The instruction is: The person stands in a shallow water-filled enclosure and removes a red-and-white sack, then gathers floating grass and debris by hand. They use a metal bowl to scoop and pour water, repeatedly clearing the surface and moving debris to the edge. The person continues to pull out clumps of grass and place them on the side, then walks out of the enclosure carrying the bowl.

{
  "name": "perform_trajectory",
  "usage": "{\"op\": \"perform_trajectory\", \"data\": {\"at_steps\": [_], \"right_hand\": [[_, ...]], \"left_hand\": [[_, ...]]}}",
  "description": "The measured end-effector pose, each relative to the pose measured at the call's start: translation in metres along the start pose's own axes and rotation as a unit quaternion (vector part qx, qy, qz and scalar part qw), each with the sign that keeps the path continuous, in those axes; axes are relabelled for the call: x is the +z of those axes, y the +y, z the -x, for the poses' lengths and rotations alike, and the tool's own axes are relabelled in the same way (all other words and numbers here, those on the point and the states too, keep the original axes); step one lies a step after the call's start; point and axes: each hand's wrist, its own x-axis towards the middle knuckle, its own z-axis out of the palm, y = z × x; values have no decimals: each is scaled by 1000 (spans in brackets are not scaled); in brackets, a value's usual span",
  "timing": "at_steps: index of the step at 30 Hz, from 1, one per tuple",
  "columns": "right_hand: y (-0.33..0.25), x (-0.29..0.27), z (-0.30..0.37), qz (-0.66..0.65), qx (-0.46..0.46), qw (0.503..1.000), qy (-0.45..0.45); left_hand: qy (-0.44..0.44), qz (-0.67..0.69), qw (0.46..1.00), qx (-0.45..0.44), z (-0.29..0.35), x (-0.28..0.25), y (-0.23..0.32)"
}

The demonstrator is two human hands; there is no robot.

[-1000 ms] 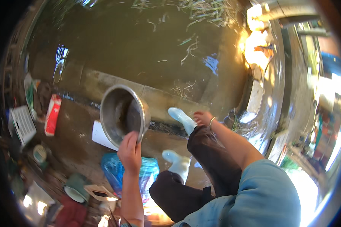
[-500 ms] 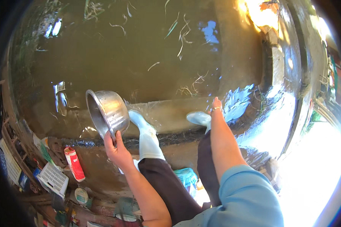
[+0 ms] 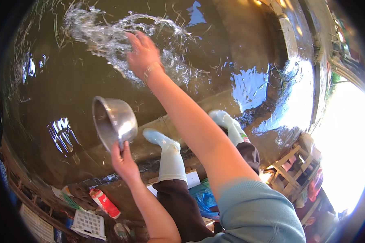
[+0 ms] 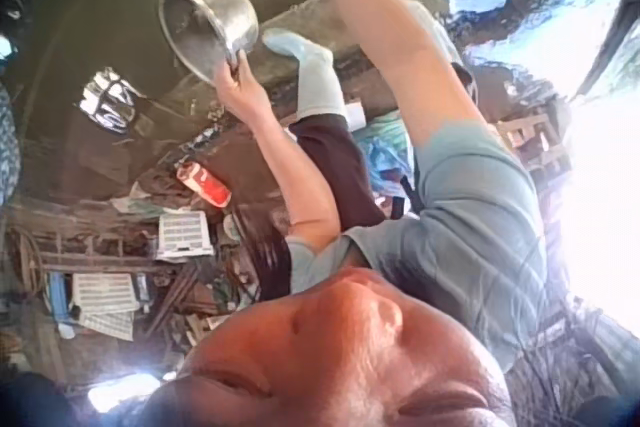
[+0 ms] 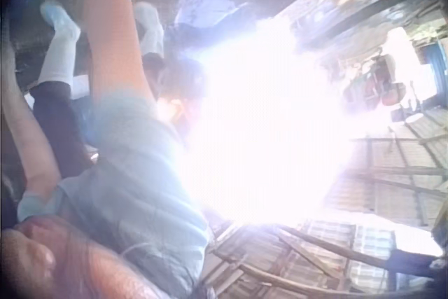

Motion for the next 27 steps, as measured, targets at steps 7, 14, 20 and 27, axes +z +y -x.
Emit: {"op": "perform_trajectory", "data": {"at_steps": [7,14,20,27], "right_hand": [[12,-89,192,-155,443,827,-310],[39,-50,325,-452,732,501,-99],[37,90,330,-592,746,302,29],[84,114,265,-706,693,39,142]], "left_hand": [[-232,-141,935,229,21,40,0],[-445,-284,752,396,25,73,-1],[-484,-427,557,523,-47,131,1],[-575,-568,297,508,-97,246,35]]}}
